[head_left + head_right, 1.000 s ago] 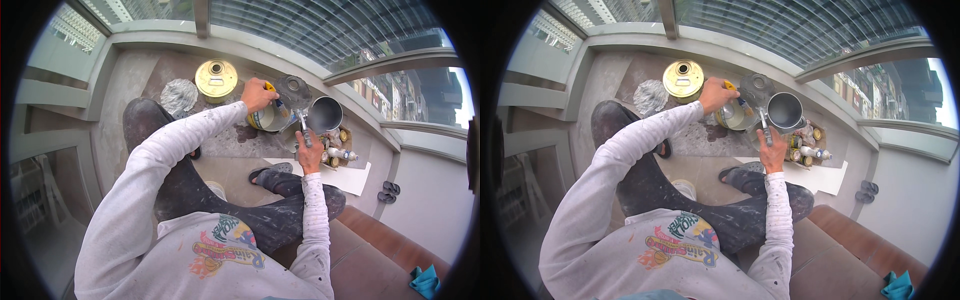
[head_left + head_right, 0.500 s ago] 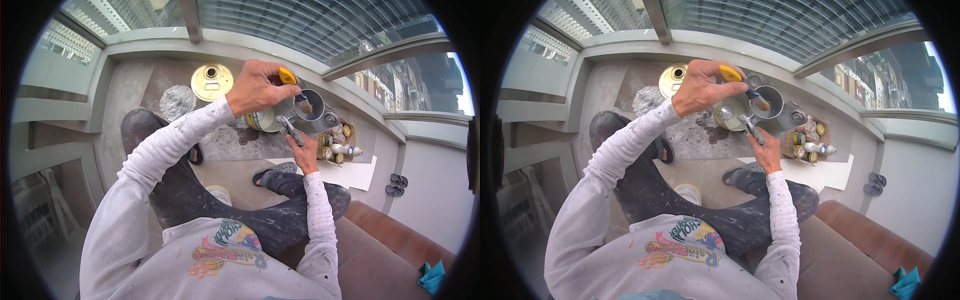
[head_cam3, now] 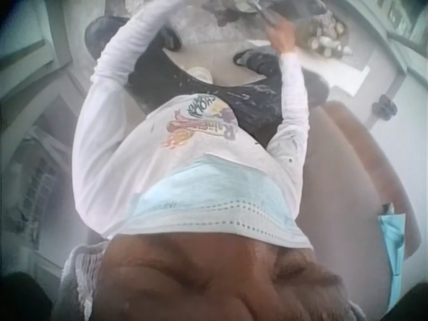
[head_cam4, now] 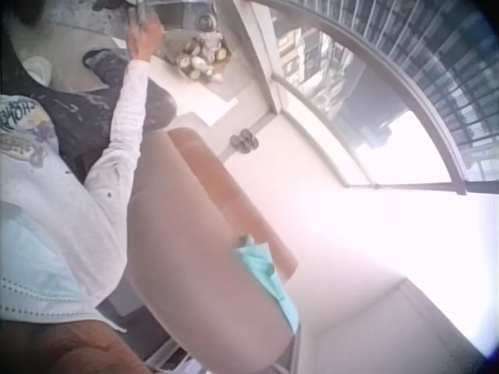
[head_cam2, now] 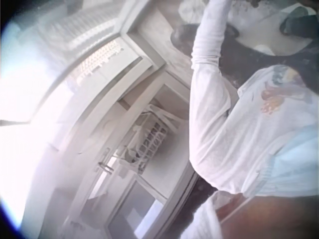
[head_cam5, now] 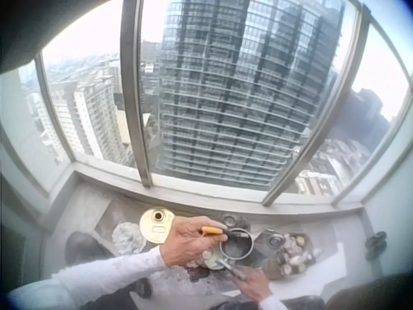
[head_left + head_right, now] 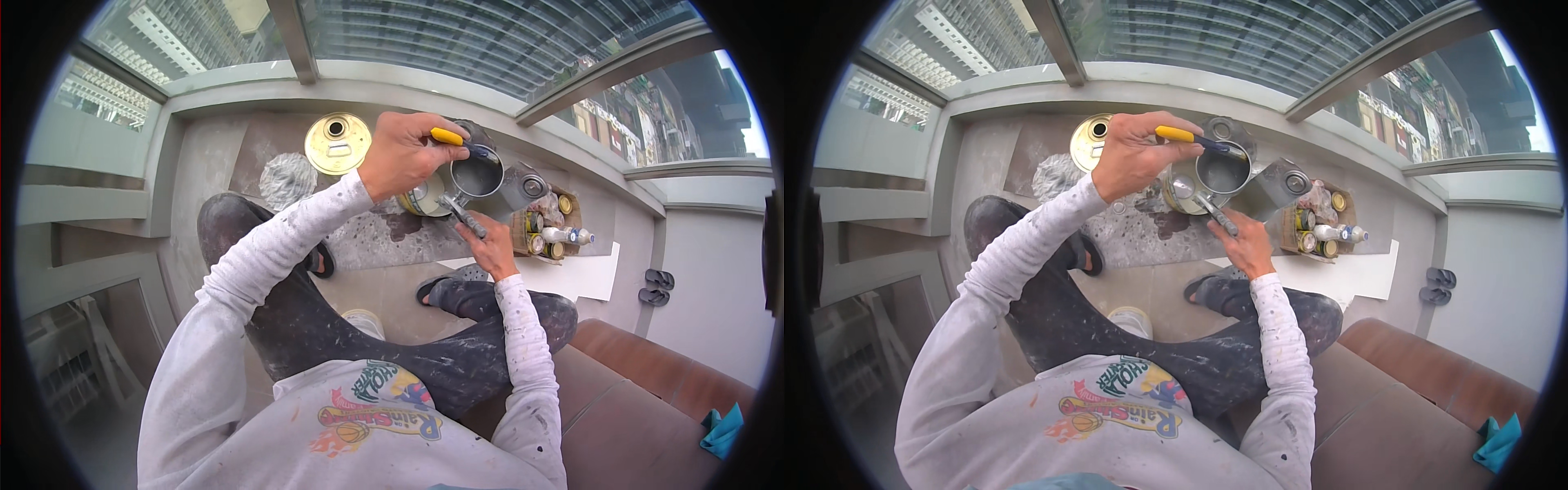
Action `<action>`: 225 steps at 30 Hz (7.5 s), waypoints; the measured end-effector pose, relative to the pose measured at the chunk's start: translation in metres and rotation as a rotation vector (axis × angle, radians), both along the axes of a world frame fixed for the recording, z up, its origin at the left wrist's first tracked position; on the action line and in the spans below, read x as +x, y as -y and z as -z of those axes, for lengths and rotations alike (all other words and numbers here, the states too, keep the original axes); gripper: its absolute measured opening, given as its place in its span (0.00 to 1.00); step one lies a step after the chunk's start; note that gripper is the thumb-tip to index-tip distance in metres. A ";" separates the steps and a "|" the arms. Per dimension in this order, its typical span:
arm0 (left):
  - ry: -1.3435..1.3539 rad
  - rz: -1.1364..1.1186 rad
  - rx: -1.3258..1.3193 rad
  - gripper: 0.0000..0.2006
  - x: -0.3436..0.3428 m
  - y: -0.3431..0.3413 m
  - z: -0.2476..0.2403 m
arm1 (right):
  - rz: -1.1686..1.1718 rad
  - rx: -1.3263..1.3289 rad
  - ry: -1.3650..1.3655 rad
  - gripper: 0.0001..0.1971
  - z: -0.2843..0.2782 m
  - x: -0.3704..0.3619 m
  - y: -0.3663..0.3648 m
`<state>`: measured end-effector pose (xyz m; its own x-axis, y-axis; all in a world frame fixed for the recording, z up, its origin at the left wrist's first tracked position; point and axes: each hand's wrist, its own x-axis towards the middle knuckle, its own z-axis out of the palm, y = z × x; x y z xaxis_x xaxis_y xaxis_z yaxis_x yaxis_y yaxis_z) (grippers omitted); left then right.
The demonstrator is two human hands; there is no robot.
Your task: The person sits on the floor and prepares a paint sprayer by pouring liquid from a yellow can into the sprayer's cup. They use a brush to stir the contents and then wipe the sprayer's exterior with a cloth.
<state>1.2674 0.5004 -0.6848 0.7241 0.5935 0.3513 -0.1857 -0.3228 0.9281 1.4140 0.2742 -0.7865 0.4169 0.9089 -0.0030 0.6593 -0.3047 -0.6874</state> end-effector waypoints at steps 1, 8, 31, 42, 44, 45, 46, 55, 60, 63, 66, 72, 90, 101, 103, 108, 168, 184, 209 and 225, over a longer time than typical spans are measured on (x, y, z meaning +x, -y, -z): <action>-0.030 0.058 -0.174 0.10 -0.001 -0.001 -0.002 | -0.003 -0.013 -0.021 0.17 0.001 0.000 0.000; -0.066 0.364 -0.183 0.12 -0.006 -0.030 -0.009 | -0.006 -0.030 -0.047 0.20 -0.010 -0.004 0.001; -0.276 0.056 0.310 0.07 -0.005 -0.013 -0.005 | 0.013 -0.090 0.371 0.21 -0.001 -0.003 0.001; -0.173 0.137 0.704 0.09 -0.007 -0.024 -0.001 | -0.006 -0.091 0.334 0.20 0.004 -0.004 0.005; -0.234 0.103 0.728 0.09 -0.008 -0.014 0.000 | -0.013 -0.134 0.318 0.20 -0.001 -0.004 0.004; -0.282 0.113 0.546 0.09 -0.008 -0.007 -0.001 | -0.018 -0.141 0.305 0.20 -0.002 -0.005 0.003; -0.329 0.121 0.364 0.08 -0.008 0.001 -0.003 | -0.022 -0.149 0.292 0.20 -0.004 -0.005 0.003; -0.254 -0.023 0.048 0.10 0.004 -0.005 0.019 | -0.001 -0.064 -0.020 0.17 -0.007 -0.009 0.000; -0.176 -0.065 -0.135 0.09 -0.005 -0.016 0.002 | 0.078 -0.062 -0.147 0.18 -0.002 -0.005 0.001; -0.105 -0.112 -0.199 0.09 -0.008 -0.014 -0.011 | 0.156 -0.058 -0.197 0.17 0.003 -0.005 0.001; -0.067 -0.119 -0.177 0.10 -0.008 -0.019 -0.004 | 0.233 -0.068 -0.271 0.18 0.009 -0.002 0.002; -0.059 -0.066 -0.248 0.10 -0.009 -0.021 0.001 | 0.336 -0.118 -0.510 0.19 0.013 0.010 0.003; -0.305 -0.208 -0.142 0.13 -0.018 -0.085 0.066 | 0.329 -0.003 -0.550 0.18 -0.006 0.004 0.000; -0.323 -0.730 -0.999 0.04 -0.087 -0.129 0.157 | 0.406 0.124 -0.268 0.19 -0.012 0.008 -0.010; -0.330 -0.719 -1.094 0.04 -0.094 -0.128 0.173 | 0.403 0.070 -0.247 0.19 -0.015 0.010 -0.013; -0.324 -0.613 -1.252 0.05 -0.105 -0.133 0.206 | 0.384 0.113 -0.222 0.19 -0.002 0.007 -0.011; 0.414 0.349 -1.564 0.30 -0.039 -0.061 0.054 | 0.285 0.013 0.008 0.17 -0.053 -0.002 0.020; 0.108 0.271 -1.610 0.28 0.053 0.005 0.168 | 0.037 -0.598 0.668 0.17 -0.101 0.014 0.015; -0.016 0.117 -1.495 0.32 0.069 0.006 0.218 | -0.155 -0.731 0.945 0.09 -0.099 -0.002 -0.023; 0.039 0.123 -1.482 0.18 0.042 -0.027 0.140 | 0.227 -0.275 0.076 0.19 -0.081 0.001 0.013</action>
